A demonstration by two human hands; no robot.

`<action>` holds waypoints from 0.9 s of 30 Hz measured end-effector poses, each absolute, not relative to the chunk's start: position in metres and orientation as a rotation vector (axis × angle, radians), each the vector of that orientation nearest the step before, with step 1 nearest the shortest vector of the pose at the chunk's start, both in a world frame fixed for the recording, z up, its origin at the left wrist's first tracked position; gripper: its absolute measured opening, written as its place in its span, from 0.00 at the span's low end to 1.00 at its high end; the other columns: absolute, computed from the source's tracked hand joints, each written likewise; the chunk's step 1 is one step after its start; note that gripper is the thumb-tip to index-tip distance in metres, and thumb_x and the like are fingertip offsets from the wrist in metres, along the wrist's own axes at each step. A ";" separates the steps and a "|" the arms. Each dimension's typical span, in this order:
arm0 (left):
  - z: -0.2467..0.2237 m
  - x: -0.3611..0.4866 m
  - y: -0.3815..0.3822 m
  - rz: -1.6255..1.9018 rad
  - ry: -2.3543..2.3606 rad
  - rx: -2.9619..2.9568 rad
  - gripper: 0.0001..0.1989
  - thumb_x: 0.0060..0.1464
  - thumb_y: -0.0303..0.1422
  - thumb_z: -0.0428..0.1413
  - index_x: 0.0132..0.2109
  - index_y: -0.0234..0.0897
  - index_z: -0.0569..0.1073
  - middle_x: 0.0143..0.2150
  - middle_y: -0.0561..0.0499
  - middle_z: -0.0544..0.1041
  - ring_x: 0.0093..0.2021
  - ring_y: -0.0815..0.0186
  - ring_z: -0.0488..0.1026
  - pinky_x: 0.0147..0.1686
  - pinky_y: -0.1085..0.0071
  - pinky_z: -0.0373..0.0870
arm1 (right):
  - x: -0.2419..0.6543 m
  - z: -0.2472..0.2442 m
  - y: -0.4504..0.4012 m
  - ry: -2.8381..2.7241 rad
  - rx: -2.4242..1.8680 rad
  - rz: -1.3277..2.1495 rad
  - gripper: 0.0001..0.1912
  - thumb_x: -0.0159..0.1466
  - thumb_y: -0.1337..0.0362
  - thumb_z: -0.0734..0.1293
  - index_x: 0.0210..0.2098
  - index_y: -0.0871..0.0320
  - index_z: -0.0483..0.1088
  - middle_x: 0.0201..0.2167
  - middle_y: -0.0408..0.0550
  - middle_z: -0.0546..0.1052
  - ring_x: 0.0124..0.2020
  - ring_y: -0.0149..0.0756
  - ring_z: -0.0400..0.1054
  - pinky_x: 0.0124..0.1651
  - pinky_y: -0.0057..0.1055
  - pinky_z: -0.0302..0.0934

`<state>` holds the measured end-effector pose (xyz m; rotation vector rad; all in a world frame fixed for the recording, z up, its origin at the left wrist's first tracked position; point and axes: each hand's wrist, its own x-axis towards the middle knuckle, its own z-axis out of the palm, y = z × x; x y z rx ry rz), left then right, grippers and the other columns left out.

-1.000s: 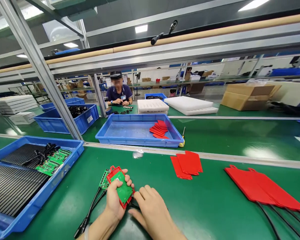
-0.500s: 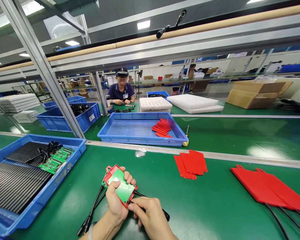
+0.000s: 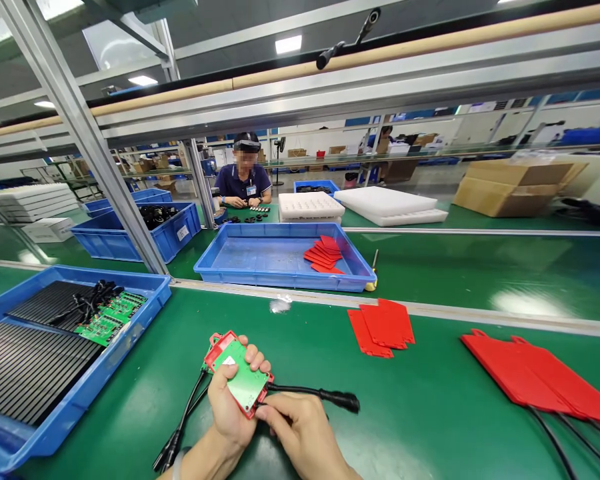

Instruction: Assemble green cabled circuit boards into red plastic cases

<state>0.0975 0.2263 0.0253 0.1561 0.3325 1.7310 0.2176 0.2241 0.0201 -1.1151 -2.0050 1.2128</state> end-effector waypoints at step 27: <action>0.036 0.082 0.233 1.719 0.313 0.305 0.11 0.46 0.29 0.52 0.40 0.35 0.70 0.30 0.52 0.59 0.29 0.68 0.57 0.33 0.69 0.60 | 0.233 0.028 0.223 -2.109 -0.949 0.425 0.09 0.67 0.65 0.59 0.40 0.58 0.70 0.32 0.49 0.75 0.33 0.35 0.67 0.37 0.31 0.60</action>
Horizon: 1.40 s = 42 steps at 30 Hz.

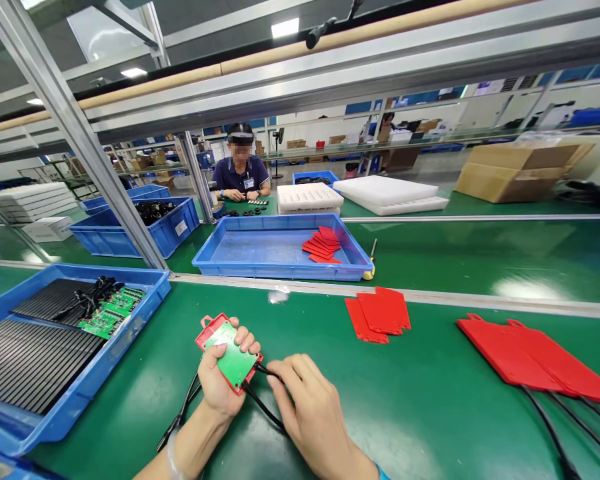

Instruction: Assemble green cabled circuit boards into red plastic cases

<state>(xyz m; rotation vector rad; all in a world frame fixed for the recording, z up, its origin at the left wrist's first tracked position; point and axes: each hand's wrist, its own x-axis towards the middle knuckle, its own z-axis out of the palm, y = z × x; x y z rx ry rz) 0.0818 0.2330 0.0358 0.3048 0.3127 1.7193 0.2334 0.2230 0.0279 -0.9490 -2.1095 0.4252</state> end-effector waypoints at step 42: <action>0.035 0.089 0.227 1.605 0.283 0.266 0.13 0.55 0.42 0.54 0.40 0.35 0.70 0.29 0.53 0.56 0.28 0.70 0.55 0.31 0.71 0.59 | 0.218 0.013 0.231 -2.003 -1.143 1.229 0.25 0.65 0.52 0.56 0.19 0.59 0.67 0.14 0.39 0.59 0.18 0.28 0.51 0.23 0.27 0.45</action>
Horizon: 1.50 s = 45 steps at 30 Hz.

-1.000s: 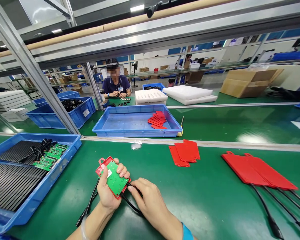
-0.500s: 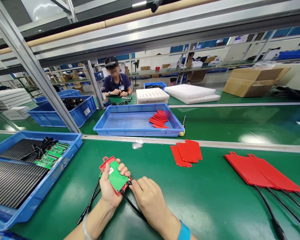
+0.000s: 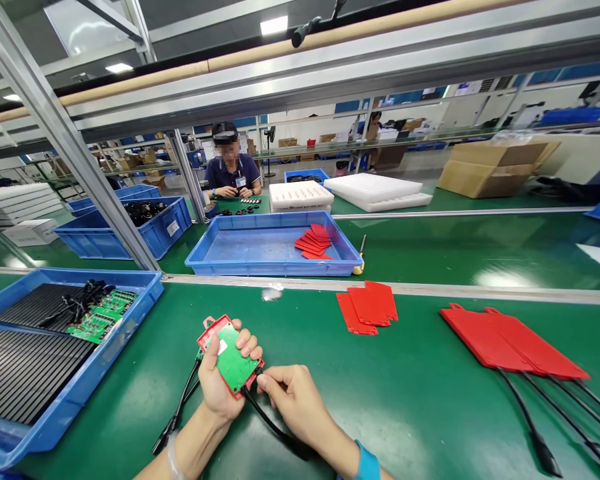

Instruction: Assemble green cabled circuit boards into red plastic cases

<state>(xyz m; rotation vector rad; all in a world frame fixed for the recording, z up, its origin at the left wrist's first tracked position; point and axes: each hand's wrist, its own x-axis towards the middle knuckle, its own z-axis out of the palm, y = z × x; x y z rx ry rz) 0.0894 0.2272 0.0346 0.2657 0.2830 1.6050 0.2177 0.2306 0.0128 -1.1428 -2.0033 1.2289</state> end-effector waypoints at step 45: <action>0.016 0.074 0.246 1.381 1.011 0.925 0.17 0.45 0.36 0.64 0.40 0.28 0.76 0.39 0.41 0.80 0.38 0.59 0.76 0.43 0.65 0.71 | 0.231 0.004 0.258 -1.451 -0.800 1.651 0.23 0.56 0.58 0.71 0.49 0.57 0.67 0.43 0.50 0.75 0.44 0.37 0.69 0.47 0.34 0.64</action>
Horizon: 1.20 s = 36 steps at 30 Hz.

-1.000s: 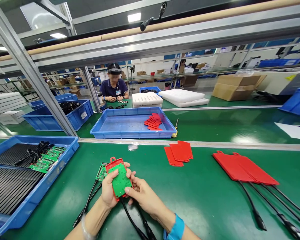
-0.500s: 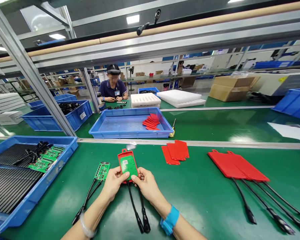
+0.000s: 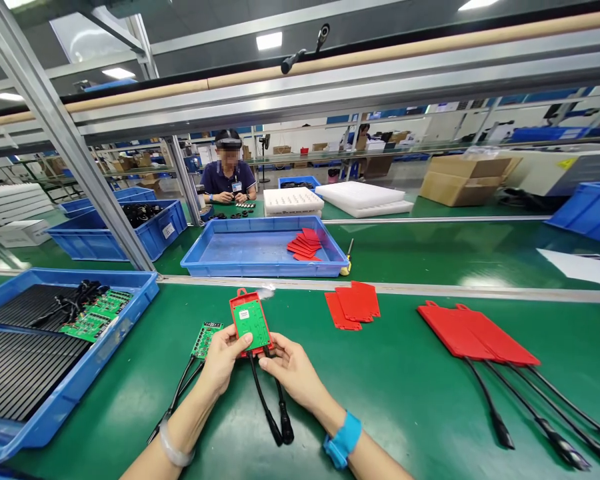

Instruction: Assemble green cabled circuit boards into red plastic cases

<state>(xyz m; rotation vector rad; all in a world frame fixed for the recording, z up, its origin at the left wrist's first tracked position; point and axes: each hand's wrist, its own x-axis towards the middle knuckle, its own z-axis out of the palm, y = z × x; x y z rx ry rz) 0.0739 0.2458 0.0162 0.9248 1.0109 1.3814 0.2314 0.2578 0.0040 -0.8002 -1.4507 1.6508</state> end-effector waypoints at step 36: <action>-0.001 0.094 0.237 1.202 1.049 0.634 0.36 0.41 0.41 0.67 0.56 0.35 0.65 0.46 0.42 0.77 0.42 0.56 0.77 0.39 0.63 0.76 | 0.294 0.029 0.305 -1.808 -1.663 0.467 0.16 0.66 0.61 0.57 0.49 0.60 0.68 0.51 0.61 0.69 0.55 0.50 0.59 0.58 0.47 0.50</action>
